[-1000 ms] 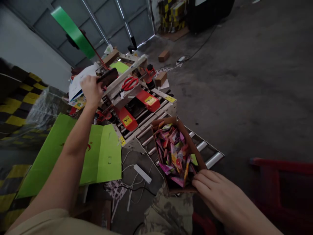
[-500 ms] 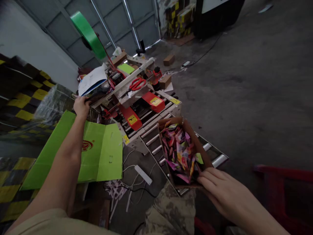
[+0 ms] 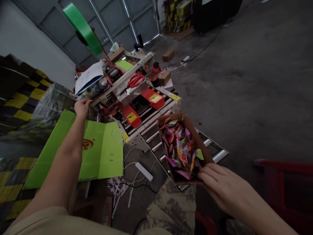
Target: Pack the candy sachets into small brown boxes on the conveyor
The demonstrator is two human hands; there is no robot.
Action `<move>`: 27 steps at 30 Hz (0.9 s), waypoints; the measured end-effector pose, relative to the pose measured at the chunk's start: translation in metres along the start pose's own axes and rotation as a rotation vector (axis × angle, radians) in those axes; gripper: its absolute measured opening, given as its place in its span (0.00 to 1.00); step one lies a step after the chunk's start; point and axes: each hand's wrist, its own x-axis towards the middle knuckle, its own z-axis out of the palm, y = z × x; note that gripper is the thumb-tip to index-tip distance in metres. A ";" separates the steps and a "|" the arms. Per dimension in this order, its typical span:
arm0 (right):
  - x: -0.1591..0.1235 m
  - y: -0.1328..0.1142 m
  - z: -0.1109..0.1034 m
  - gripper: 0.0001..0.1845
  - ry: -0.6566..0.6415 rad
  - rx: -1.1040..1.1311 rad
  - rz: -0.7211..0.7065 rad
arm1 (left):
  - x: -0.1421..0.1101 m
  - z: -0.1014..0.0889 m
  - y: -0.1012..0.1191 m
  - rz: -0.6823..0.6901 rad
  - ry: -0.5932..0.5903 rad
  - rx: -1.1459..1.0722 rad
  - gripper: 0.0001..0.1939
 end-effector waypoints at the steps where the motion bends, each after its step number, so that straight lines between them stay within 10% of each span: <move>1: -0.002 0.000 0.001 0.11 -0.003 -0.002 -0.002 | 0.002 0.000 0.004 -0.048 0.000 -0.037 0.20; 10: -0.011 0.001 0.013 0.09 -0.023 0.000 0.048 | 0.007 -0.015 0.031 -0.228 -0.064 -0.165 0.21; 15: -0.015 -0.003 0.012 0.06 0.004 0.004 0.056 | -0.073 -0.003 0.098 0.226 0.229 -0.323 0.21; 21: 0.014 -0.058 0.016 0.43 0.340 -0.065 0.492 | -0.172 0.046 0.259 0.800 -0.431 -0.885 0.36; 24: 0.052 -0.065 0.038 0.44 0.147 -0.056 0.681 | -0.188 0.056 0.303 0.951 -0.752 -0.935 0.32; 27: 0.076 -0.045 0.070 0.36 -0.129 0.048 0.704 | -0.194 0.053 0.304 0.983 -0.794 -0.912 0.26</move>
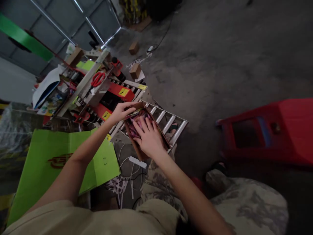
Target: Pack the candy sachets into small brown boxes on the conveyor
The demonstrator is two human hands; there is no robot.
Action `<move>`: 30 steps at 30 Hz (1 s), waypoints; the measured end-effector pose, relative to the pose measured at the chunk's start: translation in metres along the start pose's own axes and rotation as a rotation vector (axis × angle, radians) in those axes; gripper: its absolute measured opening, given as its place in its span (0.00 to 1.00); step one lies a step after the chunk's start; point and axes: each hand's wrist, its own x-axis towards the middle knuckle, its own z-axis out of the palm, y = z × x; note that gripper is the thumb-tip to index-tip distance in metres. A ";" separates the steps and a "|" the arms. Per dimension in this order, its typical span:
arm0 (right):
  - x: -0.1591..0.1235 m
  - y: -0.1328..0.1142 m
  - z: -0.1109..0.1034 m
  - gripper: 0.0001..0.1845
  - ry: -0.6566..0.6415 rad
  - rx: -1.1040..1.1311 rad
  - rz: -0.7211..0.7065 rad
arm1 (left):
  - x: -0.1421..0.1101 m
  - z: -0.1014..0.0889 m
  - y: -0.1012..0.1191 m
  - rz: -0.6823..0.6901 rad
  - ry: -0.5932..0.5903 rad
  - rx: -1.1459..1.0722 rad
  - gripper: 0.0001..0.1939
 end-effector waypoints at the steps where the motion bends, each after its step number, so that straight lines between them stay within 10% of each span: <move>1: 0.008 0.003 0.008 0.33 -0.071 0.017 -0.004 | -0.005 -0.001 0.001 0.009 0.036 0.021 0.24; 4: 0.019 0.010 0.025 0.30 -0.165 0.067 0.035 | -0.018 -0.003 0.006 0.076 0.052 0.106 0.21; 10: 0.015 0.009 0.024 0.26 -0.111 0.255 0.015 | 0.004 0.012 0.011 0.151 -0.288 0.323 0.20; 16: -0.012 0.018 -0.029 0.18 0.252 0.653 -0.122 | 0.019 0.057 0.020 -0.270 0.047 0.642 0.11; 19: -0.024 0.018 -0.054 0.21 0.279 0.539 0.075 | 0.019 0.073 0.014 -0.333 0.210 0.680 0.11; 23: -0.034 -0.003 -0.037 0.48 0.011 0.277 0.293 | 0.026 0.067 -0.003 -0.474 0.296 0.468 0.15; 28: -0.047 -0.010 -0.007 0.43 -0.020 0.156 0.268 | -0.011 0.067 0.038 -0.351 0.733 0.253 0.30; 30: -0.049 0.007 -0.010 0.44 -0.033 0.246 0.204 | -0.044 0.087 0.068 -0.227 0.501 0.261 0.31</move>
